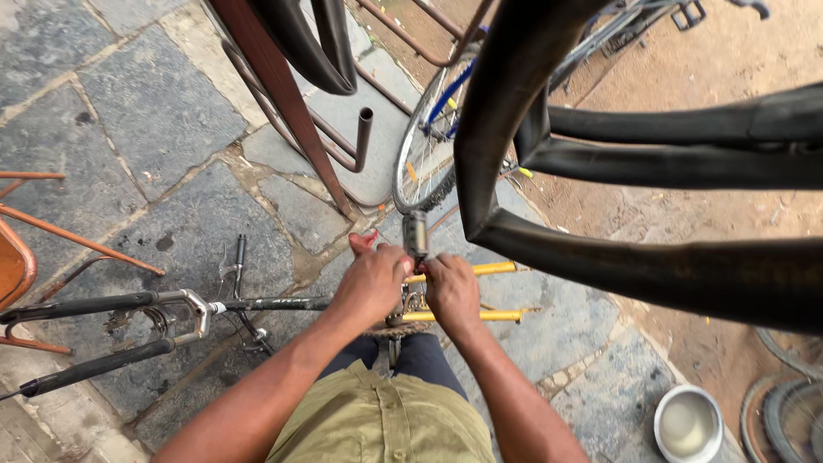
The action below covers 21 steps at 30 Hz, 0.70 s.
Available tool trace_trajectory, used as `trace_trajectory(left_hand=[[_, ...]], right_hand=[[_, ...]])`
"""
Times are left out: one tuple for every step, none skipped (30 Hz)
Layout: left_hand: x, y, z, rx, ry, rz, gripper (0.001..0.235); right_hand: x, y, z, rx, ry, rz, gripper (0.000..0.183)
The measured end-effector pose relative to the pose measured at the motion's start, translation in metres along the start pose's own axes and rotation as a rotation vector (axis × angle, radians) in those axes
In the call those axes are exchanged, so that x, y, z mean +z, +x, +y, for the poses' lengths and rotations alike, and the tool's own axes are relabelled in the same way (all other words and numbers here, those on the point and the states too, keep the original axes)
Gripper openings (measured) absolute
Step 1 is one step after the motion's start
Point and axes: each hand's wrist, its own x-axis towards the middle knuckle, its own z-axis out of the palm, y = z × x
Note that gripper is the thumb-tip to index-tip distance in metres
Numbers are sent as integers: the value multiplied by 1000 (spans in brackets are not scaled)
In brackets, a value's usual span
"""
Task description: The person wipes the frame and chain of a yellow bicycle using a red cloth. They clean the frame tubes, chain, and crankset area while the bicycle is upside down on a tiled floor.
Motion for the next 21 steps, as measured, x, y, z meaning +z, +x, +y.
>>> trace_trajectory(left_hand=[[7,2,-7,-84,-18,-102,16],[16,3,-14,-167,-35,-205,18],[22,7,-21,-167,1,-126,17],[27,12,-27,-167,38,-47,17],[34,12,-29,-165,71,17,17],[39,12,-29,-145,30,6,16],[40,8,-26,-130,-11,-3,17],[40,2,-21,-115,-51,-11,19],[37,-4,-15,-115,-122,5,18],[32,-12,-8,-114,-192,21,18],[23,-12,-3,-98,-257,35,18],[13,-4,-1,-116,-256,15,17],[7,-9,1,-163,-261,-17,19],[3,-14,2,-209,-267,-50,21],[1,-18,1,-216,-217,-42,20],[0,-22,-2,-223,-167,-34,19],[3,-12,-7,-211,-119,-9,17],[8,-1,-13,-186,-105,-11,17],[16,-3,-17,-183,-95,-24,16],[24,-5,-20,-180,-86,-36,16],[32,-9,-22,-181,-124,-46,16]], right_hand=[[-9,0,-2,-28,-4,-5,8],[-20,-1,-6,-56,-7,-10,8],[-28,2,-10,-78,-11,0,7],[-34,5,-14,-100,-15,11,7],[-38,3,-17,-108,-21,16,7],[-37,1,-18,-83,-27,54,6],[-34,-1,-19,-62,-28,87,6],[-29,-4,-18,-41,-30,121,7],[-19,-5,-15,-16,-12,85,5],[-9,-8,-13,9,5,49,3],[0,-4,-9,38,19,26,3],[8,7,-1,44,9,9,3],[10,7,0,59,10,-36,5],[9,5,-1,74,11,-82,8],[4,2,-5,29,19,-102,4],[-3,-1,-10,-15,28,-121,3],[-11,7,-10,-73,25,-124,8],[-21,13,-12,-69,21,-95,5],[-32,7,-19,-57,26,-87,3],[-38,4,-23,-45,32,-80,4],[-41,-1,-27,2,52,-64,4]])
